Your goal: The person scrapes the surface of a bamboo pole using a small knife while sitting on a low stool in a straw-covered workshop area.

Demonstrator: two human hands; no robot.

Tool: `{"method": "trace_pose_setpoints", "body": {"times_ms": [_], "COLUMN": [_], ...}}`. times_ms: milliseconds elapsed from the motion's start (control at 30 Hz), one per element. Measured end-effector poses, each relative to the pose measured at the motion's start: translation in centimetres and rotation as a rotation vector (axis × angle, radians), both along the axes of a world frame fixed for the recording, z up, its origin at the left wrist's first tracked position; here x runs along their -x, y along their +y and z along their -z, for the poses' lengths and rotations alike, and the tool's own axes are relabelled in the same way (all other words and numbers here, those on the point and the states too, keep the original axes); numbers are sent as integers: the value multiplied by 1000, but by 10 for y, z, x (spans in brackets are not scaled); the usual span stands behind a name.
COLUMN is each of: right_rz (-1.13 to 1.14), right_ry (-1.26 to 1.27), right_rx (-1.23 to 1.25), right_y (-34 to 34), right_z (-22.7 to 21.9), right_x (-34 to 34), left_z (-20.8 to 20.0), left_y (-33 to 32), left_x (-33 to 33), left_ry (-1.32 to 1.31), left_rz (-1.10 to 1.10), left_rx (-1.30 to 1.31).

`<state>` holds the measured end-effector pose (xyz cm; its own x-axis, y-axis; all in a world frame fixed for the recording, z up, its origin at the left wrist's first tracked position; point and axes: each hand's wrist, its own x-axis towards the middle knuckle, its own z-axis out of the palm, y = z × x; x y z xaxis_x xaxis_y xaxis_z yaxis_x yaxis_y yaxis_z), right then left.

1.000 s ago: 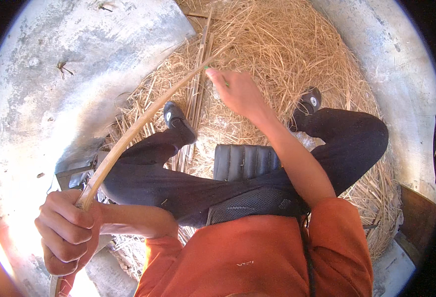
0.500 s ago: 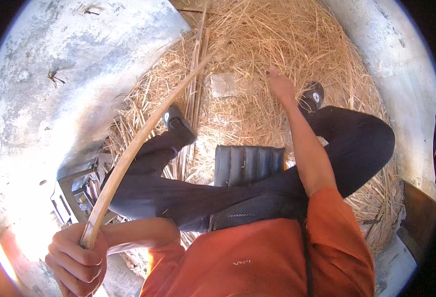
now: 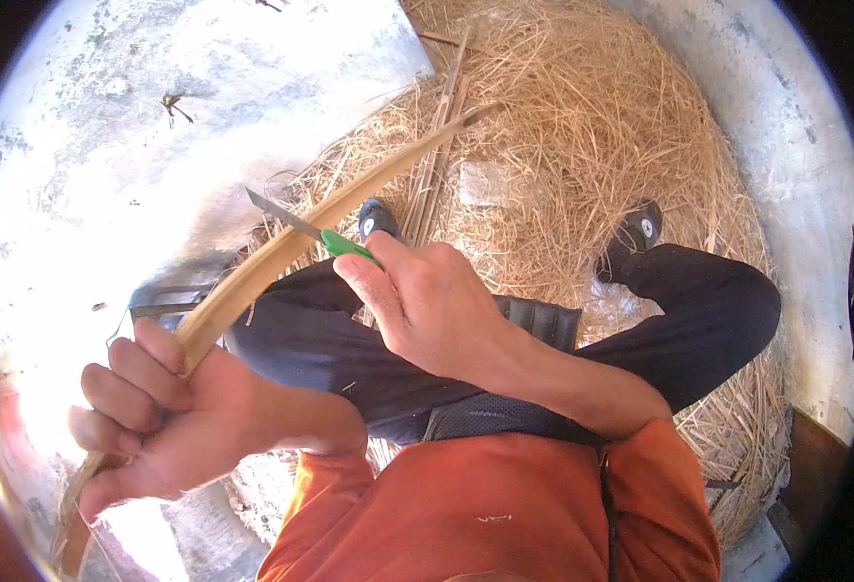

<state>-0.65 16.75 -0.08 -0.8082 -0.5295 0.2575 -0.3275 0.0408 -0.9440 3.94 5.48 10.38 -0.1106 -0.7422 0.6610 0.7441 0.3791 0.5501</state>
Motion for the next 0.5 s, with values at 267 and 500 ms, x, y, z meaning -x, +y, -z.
{"method": "trace_pose_setpoints", "body": {"times_ms": [267, 500], "right_rz": [160, 249], "right_ry": [299, 371], "right_rx": [-217, -230], "right_y": [-14, -27], "right_z": [31, 59], "right_x": [0, -11], "left_z": [2, 0], "left_y": [0, -12], "left_x": [-12, -18], "left_ry": [-34, -20], "left_rz": [-14, 11], "left_rx": [-31, -45]}}
